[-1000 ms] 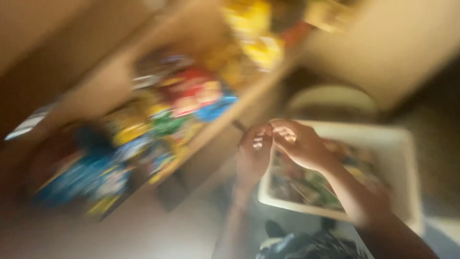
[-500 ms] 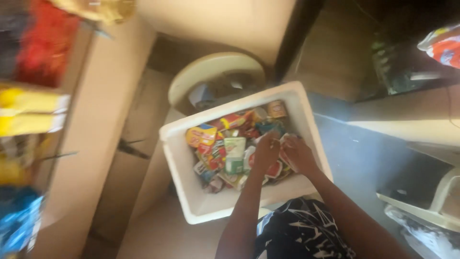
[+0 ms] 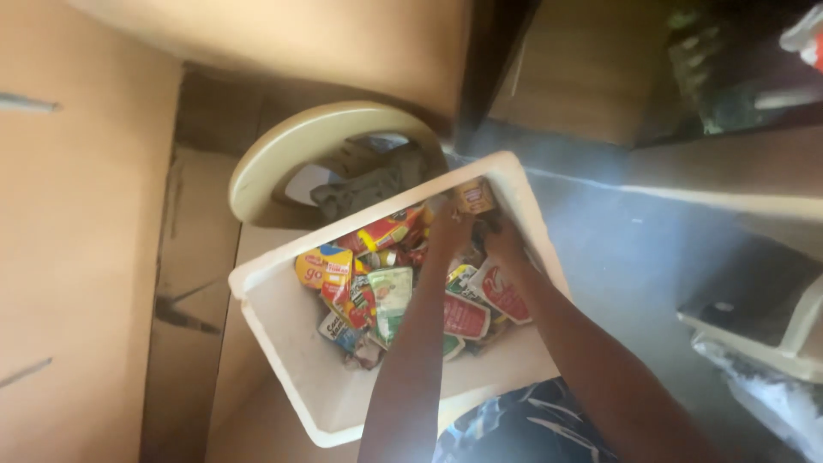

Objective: Organizing and stocking various packaged food items and household products from a plastic bin onto a pantry shelf.

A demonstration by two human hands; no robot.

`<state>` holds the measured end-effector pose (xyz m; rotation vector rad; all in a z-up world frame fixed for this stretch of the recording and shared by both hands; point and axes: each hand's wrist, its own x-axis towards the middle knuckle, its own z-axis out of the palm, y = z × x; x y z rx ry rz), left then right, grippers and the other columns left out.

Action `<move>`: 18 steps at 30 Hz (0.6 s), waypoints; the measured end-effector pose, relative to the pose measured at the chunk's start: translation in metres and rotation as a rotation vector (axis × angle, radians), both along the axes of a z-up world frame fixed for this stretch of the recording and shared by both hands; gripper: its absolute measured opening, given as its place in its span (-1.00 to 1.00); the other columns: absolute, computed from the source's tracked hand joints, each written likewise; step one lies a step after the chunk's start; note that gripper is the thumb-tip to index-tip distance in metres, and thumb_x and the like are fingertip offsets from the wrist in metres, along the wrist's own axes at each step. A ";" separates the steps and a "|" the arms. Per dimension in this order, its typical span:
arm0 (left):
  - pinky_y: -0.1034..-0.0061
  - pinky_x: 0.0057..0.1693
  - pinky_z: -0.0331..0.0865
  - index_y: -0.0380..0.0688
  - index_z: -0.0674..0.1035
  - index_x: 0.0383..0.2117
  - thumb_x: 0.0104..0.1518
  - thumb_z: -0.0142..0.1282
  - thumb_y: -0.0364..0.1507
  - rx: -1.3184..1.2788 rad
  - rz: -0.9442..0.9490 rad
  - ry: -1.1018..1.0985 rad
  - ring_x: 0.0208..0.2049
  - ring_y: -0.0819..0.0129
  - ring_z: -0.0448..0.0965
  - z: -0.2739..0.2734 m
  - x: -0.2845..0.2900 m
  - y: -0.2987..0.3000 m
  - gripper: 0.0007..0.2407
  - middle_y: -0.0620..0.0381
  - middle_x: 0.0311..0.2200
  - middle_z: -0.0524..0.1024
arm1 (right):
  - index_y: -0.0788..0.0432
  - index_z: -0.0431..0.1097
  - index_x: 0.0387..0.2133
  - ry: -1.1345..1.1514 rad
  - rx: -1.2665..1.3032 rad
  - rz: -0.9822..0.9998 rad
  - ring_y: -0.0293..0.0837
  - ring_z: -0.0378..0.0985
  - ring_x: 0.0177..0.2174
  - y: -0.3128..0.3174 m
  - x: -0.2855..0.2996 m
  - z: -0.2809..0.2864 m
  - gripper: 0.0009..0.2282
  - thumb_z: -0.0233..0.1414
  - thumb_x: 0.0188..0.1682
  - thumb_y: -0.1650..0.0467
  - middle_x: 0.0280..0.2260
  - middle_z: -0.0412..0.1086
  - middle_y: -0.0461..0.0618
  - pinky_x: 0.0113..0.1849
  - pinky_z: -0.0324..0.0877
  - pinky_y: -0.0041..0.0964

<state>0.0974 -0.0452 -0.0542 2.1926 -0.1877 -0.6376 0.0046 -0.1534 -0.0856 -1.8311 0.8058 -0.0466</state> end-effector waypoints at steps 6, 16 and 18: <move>0.16 0.19 0.41 -0.27 0.59 -0.07 -0.08 0.21 -0.31 -0.086 -0.026 -0.119 0.03 -0.13 0.58 -0.093 0.032 -0.016 -0.58 -0.25 -0.11 0.62 | 0.28 0.45 -0.07 0.086 -0.019 -0.157 0.19 0.52 -0.06 0.008 0.019 -0.046 -0.72 0.12 -0.01 0.38 -0.13 0.50 0.28 -0.02 0.35 -0.01; 0.08 0.22 0.33 -0.29 0.51 0.08 0.01 0.26 0.09 0.390 -0.133 0.070 0.16 -0.18 0.45 -0.060 0.040 -0.047 -0.31 -0.32 0.11 0.47 | 0.28 0.38 -0.05 -0.083 0.278 -0.217 0.04 0.56 -0.20 0.012 0.012 -0.072 -0.60 -0.10 -0.22 0.64 -0.23 0.50 0.16 -0.12 0.44 -0.17; 0.04 0.18 0.34 -0.19 0.52 0.10 -0.10 0.26 0.04 0.399 -0.115 0.045 0.14 -0.16 0.45 -0.043 0.041 -0.050 -0.32 -0.25 0.10 0.48 | 0.29 0.39 -0.12 -0.054 0.398 -0.271 -0.01 0.58 -0.25 0.014 0.009 -0.069 -0.63 -0.16 -0.22 0.67 -0.28 0.49 0.14 -0.21 0.47 -0.23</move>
